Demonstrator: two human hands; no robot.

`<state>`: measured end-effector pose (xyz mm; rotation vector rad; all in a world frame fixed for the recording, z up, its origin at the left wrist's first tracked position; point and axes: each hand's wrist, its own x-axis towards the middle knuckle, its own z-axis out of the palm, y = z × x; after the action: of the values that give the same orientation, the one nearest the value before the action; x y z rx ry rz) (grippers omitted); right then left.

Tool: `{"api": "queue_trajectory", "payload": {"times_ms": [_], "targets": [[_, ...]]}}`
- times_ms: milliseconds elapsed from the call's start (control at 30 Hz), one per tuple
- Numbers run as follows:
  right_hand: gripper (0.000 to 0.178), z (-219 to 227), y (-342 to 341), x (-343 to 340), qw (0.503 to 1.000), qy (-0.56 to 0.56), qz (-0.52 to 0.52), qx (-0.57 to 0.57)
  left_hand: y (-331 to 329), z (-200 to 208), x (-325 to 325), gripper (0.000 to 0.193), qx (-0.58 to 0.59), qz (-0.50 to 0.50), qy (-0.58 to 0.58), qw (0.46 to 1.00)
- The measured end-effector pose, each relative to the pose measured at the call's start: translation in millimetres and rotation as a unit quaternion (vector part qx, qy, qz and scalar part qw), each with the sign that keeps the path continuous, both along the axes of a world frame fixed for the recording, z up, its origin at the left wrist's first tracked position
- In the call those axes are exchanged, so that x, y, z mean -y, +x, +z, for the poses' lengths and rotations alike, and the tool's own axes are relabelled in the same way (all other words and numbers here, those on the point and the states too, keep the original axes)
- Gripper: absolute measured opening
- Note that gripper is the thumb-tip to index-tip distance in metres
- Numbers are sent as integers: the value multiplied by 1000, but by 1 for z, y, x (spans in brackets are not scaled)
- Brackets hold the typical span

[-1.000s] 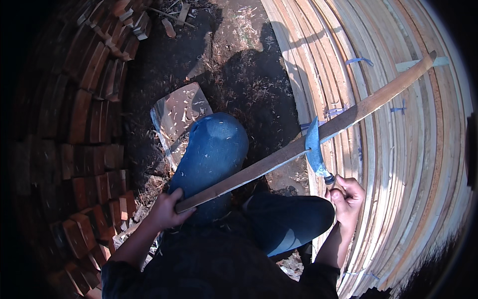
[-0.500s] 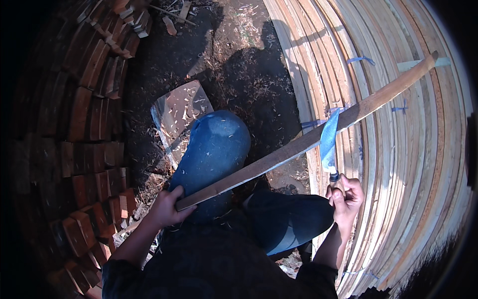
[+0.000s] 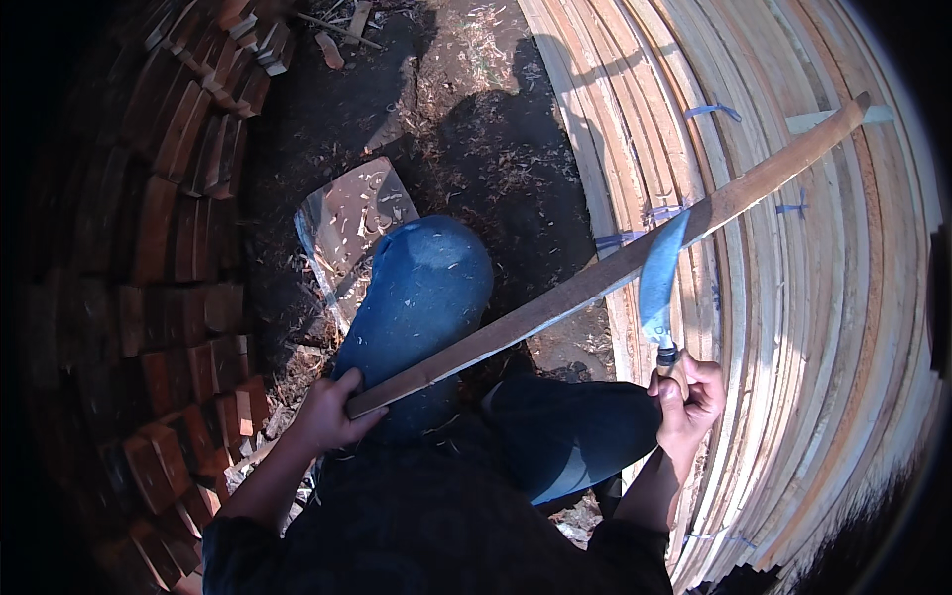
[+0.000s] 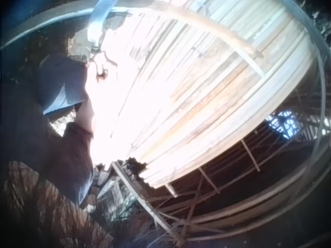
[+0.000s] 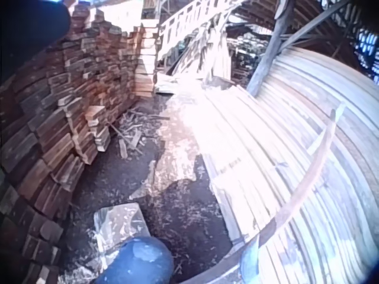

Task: The person sits on the ground and uses a curved knife to shave a long wooden plank resting on their legs. They repeatedly draw the knife along the plank to remove thin strips of wood.

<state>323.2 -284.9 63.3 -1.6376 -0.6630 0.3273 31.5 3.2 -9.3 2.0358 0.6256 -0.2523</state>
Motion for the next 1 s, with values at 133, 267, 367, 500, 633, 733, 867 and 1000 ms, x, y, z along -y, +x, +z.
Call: {"api": "queue_trajectory", "payload": {"times_ms": [133, 267, 367, 500, 633, 733, 867, 1000], "targets": [[31, -5, 5, 10, 996, -61, 60, -31, 1, 4, 0, 34, 9, 8, -9, 1000], [32, -12, 5, 1, 991, 78, -10, -109, 0, -1, -1, 35, 21, -3, 0, 1000], [39, -11, 6, -5, 967, -97, 235, 14, 2, 2, 2, 34, 32, 20, -11, 999], [39, 1, 7, -3, 998, 30, 20, -57, 2, 3, 0, 34, 7, 4, -6, 1000], [34, 0, 6, 4, 996, -46, 17, -71, -1, 1, 1, 33, 16, 12, -17, 1000], [35, 10, 8, 16, 1000, -21, -5, -3, -1, 1, 0, 33, 7, 13, -18, 1000], [29, 2, 2, 11, 997, -6, -25, -73, -1, -2, 1, 33, 14, 6, -7, 1000], [24, 13, 3, 7, 978, -151, 143, -12, 4, 6, -1, 33, 18, -3, 7, 1000]]}}
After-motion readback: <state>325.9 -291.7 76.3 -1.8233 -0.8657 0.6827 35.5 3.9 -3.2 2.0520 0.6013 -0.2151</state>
